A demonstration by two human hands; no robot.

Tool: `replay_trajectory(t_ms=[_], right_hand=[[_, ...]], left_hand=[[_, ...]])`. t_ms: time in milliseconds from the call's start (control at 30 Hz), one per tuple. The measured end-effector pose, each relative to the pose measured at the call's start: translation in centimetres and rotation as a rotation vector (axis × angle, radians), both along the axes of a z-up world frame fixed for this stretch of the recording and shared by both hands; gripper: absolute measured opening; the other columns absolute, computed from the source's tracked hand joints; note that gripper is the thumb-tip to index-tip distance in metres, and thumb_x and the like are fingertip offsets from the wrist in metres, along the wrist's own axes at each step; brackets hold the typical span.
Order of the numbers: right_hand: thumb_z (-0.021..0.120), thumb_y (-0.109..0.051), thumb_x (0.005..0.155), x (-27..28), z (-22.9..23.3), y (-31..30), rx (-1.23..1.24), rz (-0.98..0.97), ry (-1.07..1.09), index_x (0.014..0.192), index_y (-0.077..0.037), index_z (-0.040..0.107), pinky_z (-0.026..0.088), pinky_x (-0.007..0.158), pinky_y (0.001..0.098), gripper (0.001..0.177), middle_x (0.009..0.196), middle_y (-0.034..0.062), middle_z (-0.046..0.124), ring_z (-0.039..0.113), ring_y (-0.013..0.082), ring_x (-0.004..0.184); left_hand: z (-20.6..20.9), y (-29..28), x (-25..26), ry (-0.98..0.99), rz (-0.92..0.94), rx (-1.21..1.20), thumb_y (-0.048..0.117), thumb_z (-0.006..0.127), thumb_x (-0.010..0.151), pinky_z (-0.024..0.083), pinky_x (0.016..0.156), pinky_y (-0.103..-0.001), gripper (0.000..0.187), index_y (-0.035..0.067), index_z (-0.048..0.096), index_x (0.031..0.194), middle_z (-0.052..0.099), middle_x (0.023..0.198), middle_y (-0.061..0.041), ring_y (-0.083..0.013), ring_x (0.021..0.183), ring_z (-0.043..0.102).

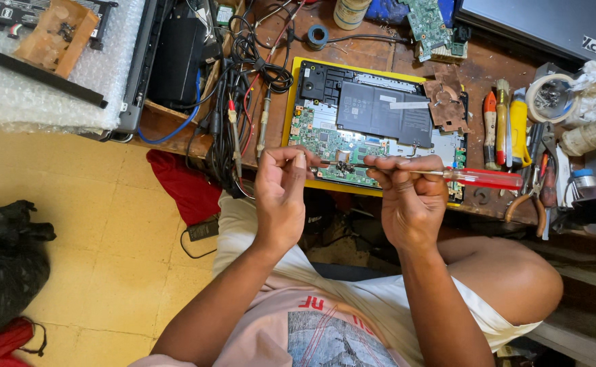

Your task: The person uses a screwdriver to remove screws from a disassembled laptop motherboard, then wipes the board with a cloth and adjusts a small component.

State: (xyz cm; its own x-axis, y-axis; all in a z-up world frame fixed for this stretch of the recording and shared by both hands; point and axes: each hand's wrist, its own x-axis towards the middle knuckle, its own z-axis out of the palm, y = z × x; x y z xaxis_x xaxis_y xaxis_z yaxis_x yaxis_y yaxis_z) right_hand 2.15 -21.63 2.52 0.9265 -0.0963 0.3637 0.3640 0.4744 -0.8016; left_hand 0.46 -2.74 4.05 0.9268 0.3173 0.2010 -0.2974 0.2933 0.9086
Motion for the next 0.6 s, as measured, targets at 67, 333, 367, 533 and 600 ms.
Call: replay_trajectory(t_ms=[67, 333, 367, 533, 600], right_hand=[[0.055, 0.001, 0.112, -0.1, 0.2, 0.2, 0.003, 0.011, 0.003, 0.113, 0.002, 0.053, 0.070, 0.101, 0.0462, 0.003, 0.112, 0.0326, 0.075, 0.078, 0.0444, 0.119], [0.054, 0.003, 0.112, -0.6, 0.6, 0.8, -0.045, 0.024, -0.053, 0.110, 0.002, 0.053, 0.069, 0.103, 0.0490, 0.002, 0.109, 0.0330, 0.074, 0.075, 0.0490, 0.123], [0.053, 0.005, 0.111, -0.7, 0.5, 0.8, -0.050, 0.026, -0.059, 0.109, 0.003, 0.053, 0.069, 0.103, 0.0508, 0.003, 0.108, 0.0339, 0.073, 0.075, 0.0508, 0.122], [0.053, 0.005, 0.112, -0.6, 0.2, 0.8, -0.056, 0.042, -0.063, 0.110, 0.002, 0.053, 0.069, 0.103, 0.0503, 0.003, 0.109, 0.0332, 0.073, 0.074, 0.0506, 0.124], [0.052, 0.005, 0.112, -0.6, 0.2, 0.8, -0.058, 0.046, -0.062, 0.110, 0.002, 0.053, 0.069, 0.103, 0.0503, 0.003, 0.108, 0.0331, 0.073, 0.074, 0.0509, 0.124]], left_hand=[[0.4, 0.0, 0.1, 0.039, -0.049, -0.137, 0.007, 0.058, 0.113, 0.051, 0.080, -0.022, 0.004, 0.002, 0.058, 0.114, 0.073, 0.095, -0.013, -0.0129, 0.087, 0.068], [-2.9, -0.5, 0.1, 0.120, -0.134, -0.328, 0.007, 0.062, 0.112, 0.052, 0.081, -0.023, 0.012, -0.001, 0.065, 0.121, 0.074, 0.093, -0.014, -0.0216, 0.090, 0.077], [-3.0, -0.6, 0.0, 0.145, -0.137, -0.354, 0.009, 0.060, 0.113, 0.052, 0.081, -0.024, 0.013, -0.001, 0.065, 0.121, 0.073, 0.092, -0.014, -0.0223, 0.090, 0.077], [-3.0, -0.5, 0.1, 0.192, -0.136, -0.351, 0.016, 0.061, 0.115, 0.052, 0.076, -0.025, 0.017, 0.000, 0.066, 0.115, 0.071, 0.087, -0.012, -0.0224, 0.081, 0.077], [-2.9, -0.4, 0.1, 0.198, -0.134, -0.336, 0.017, 0.062, 0.114, 0.052, 0.075, -0.025, 0.017, 0.000, 0.066, 0.113, 0.071, 0.085, -0.012, -0.0225, 0.079, 0.077]])
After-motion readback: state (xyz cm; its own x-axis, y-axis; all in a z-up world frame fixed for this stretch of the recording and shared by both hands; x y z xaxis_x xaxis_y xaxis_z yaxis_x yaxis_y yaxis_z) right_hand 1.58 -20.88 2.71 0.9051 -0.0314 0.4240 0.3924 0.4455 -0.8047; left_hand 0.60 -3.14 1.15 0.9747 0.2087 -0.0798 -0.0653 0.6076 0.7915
